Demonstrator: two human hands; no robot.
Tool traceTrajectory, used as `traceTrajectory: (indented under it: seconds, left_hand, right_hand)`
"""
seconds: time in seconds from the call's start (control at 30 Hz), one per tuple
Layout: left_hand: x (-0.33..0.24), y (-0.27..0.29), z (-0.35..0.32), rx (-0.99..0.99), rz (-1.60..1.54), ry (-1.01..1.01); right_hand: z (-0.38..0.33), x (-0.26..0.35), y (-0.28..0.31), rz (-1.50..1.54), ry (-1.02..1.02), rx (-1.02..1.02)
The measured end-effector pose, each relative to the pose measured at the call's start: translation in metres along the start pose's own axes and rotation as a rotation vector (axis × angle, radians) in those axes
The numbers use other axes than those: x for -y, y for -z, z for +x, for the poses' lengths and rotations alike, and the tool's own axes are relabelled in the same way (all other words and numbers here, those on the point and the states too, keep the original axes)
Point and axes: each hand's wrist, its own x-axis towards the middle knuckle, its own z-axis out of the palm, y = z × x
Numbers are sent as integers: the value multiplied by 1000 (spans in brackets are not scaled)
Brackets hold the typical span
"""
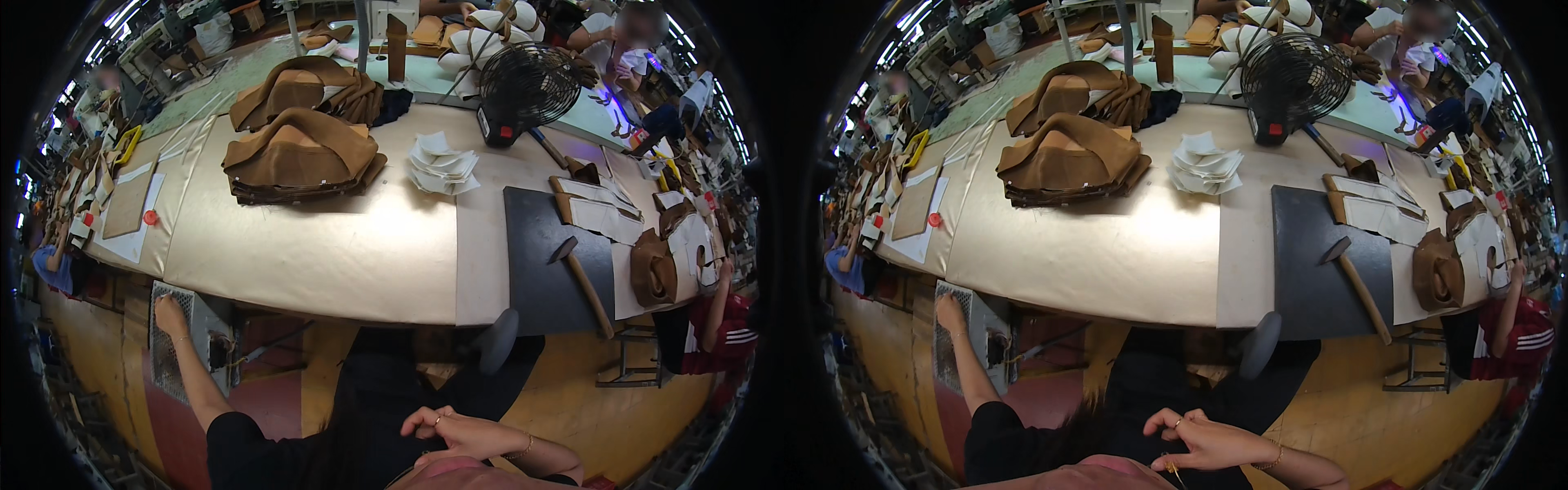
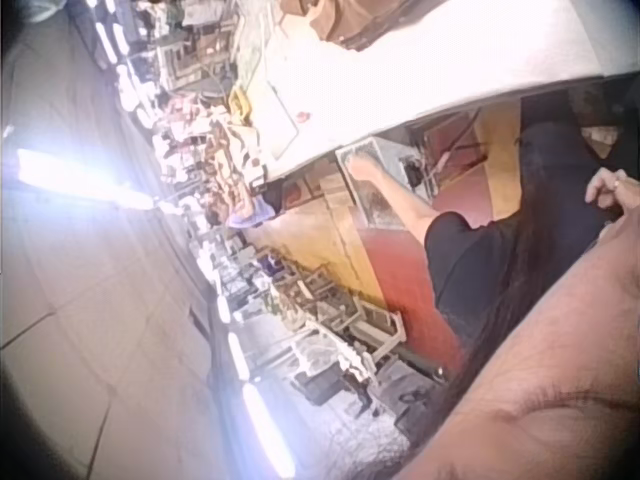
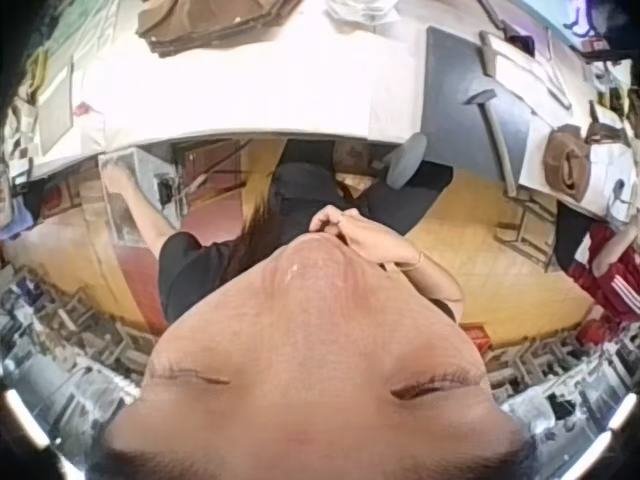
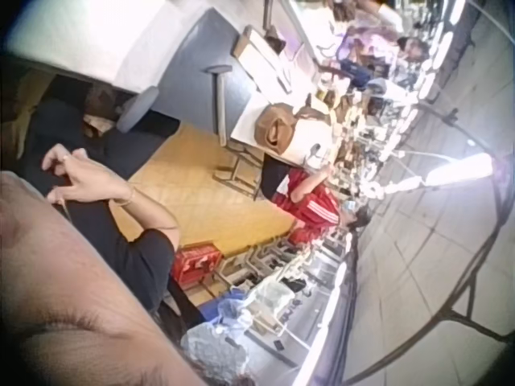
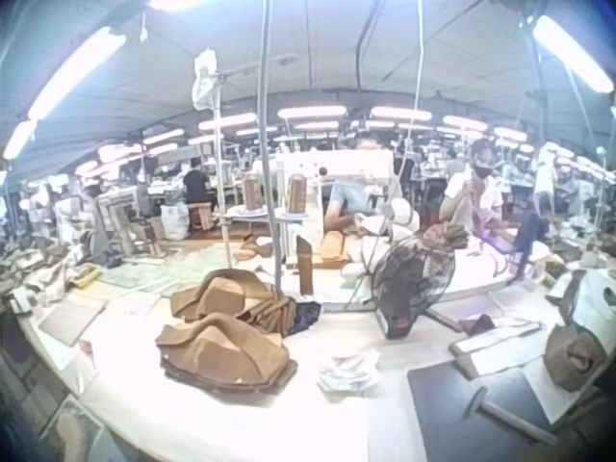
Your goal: The person assembles a curved leather piece by inserting a white paper insert, then uses a wooden mallet to tap the edges on a workbench. The person repeats this process with multiple pieces, stacking the finished items on the table.
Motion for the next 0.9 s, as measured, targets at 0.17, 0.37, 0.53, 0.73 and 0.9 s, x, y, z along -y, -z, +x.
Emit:
traceTrajectory:
  seconds: [0.17,0.37,0.53,0.73,0.9]
  left_hand:
    - [-6,-16,0,-162,-165,5]
    - [-11,-15,6,-234,-306,184]
    - [-40,12,30,-334,-327,110]
    - [-197,142,75,-615,-658,-396]
    - [-380,280,21,-569,-1314,-829]
  right_hand:
    - [5,6,6,-58,-135,109]
    - [-6,-10,-3,-38,17,-28]
    - [-11,-15,-9,-324,17,-48]
    - [-18,-14,10,-1,25,79]
    - [-36,-25,28,208,-15,-25]
